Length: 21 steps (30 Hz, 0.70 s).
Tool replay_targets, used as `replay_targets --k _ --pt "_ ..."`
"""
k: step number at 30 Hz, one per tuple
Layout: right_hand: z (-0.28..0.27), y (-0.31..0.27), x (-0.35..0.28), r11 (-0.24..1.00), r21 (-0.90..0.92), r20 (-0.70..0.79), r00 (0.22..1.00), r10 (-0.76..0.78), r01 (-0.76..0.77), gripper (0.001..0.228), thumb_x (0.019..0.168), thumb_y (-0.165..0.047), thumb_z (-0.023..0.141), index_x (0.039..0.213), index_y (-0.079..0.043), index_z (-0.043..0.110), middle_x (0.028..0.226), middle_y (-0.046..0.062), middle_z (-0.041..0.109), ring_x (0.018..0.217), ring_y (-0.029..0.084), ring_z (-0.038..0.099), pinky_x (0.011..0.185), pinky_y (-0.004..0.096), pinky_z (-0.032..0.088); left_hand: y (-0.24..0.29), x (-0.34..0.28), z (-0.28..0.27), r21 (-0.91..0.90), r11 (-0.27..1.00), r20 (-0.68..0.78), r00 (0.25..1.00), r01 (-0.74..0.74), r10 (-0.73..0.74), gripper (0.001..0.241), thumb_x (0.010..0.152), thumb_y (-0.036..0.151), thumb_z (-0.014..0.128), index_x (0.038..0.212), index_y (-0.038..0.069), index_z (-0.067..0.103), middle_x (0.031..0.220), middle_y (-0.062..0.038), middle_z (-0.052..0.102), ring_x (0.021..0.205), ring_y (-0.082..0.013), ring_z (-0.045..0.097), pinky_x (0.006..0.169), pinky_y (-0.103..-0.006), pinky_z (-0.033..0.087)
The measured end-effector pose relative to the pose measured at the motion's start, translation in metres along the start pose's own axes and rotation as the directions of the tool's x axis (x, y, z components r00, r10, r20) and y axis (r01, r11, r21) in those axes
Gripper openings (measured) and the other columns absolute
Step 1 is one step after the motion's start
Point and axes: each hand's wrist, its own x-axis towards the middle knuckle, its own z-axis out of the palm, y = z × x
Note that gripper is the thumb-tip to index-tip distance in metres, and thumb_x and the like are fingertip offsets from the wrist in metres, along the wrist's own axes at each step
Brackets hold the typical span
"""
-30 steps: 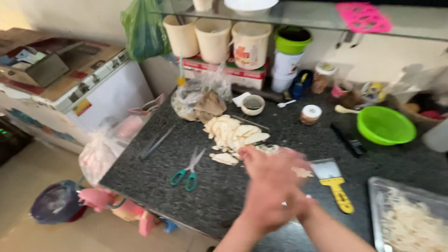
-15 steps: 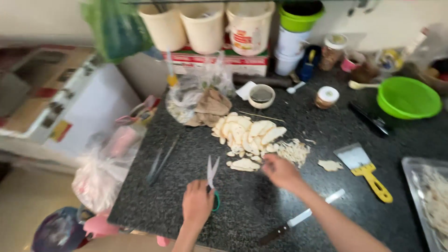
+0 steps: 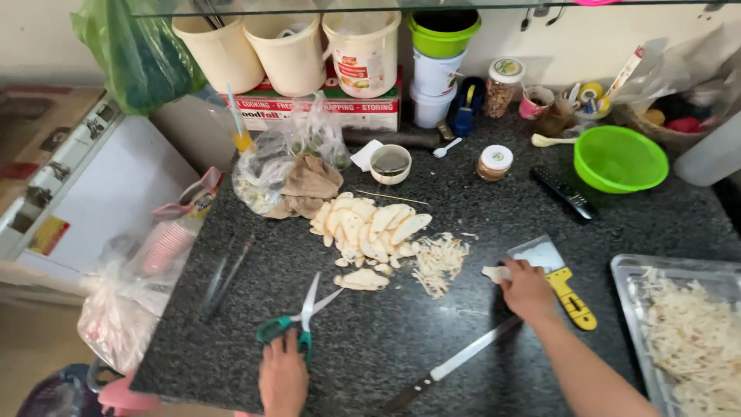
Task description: Cutting and shredding mushrooms or similar vegetable ingredients using a knife and scissors.
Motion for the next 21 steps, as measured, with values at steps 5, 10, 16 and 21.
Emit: replay_targets --k 5,10,16,21 --pt "-0.001 0.004 0.004 0.989 -0.034 -0.024 0.989 -0.144 0.143 0.056 0.086 -0.036 0.067 0.14 -0.024 0.055 0.131 0.005 0.062 0.112 0.035 0.062 0.089 0.051 0.057 0.003 0.007 -0.009 0.115 0.993 -0.078 0.997 0.01 -0.001 0.075 0.071 0.029 0.073 0.143 0.018 0.052 0.119 -0.009 0.057 0.101 -0.0296 0.061 0.079 -0.0401 0.056" --pt "0.006 0.007 0.012 0.977 0.034 0.015 0.977 -0.212 0.212 0.041 0.084 -0.031 0.071 0.124 -0.023 0.068 0.127 0.006 0.061 0.113 0.034 0.059 0.093 0.047 0.055 -0.012 0.009 0.022 -0.048 0.999 0.006 1.0 0.001 -0.001 0.068 0.082 0.023 0.065 0.147 0.015 0.047 0.155 -0.015 0.042 0.143 -0.0393 0.044 0.102 -0.049 0.054" --pt "0.01 0.017 0.039 0.903 0.429 0.261 0.956 -0.133 0.008 0.021 0.08 -0.027 0.079 0.085 -0.009 0.07 0.083 0.006 0.071 0.078 0.025 0.068 0.076 0.036 0.055 0.019 -0.004 -0.007 0.253 0.962 0.007 0.994 0.102 -0.107 0.052 0.086 0.018 0.057 0.137 0.021 0.049 0.108 -0.01 0.065 0.095 -0.0309 0.069 0.081 -0.045 0.056" --pt "-0.005 0.012 0.053 0.626 0.736 0.407 0.908 -0.105 -0.257 0.024 0.088 -0.013 0.074 0.109 -0.005 0.063 0.089 0.01 0.074 0.075 0.019 0.068 0.067 0.031 0.051 0.035 0.006 -0.029 0.116 0.951 0.269 0.913 0.286 -0.308 0.066 0.089 0.021 0.056 0.15 0.028 0.033 0.107 -0.013 0.07 0.086 -0.0363 0.074 0.077 -0.0489 0.06"
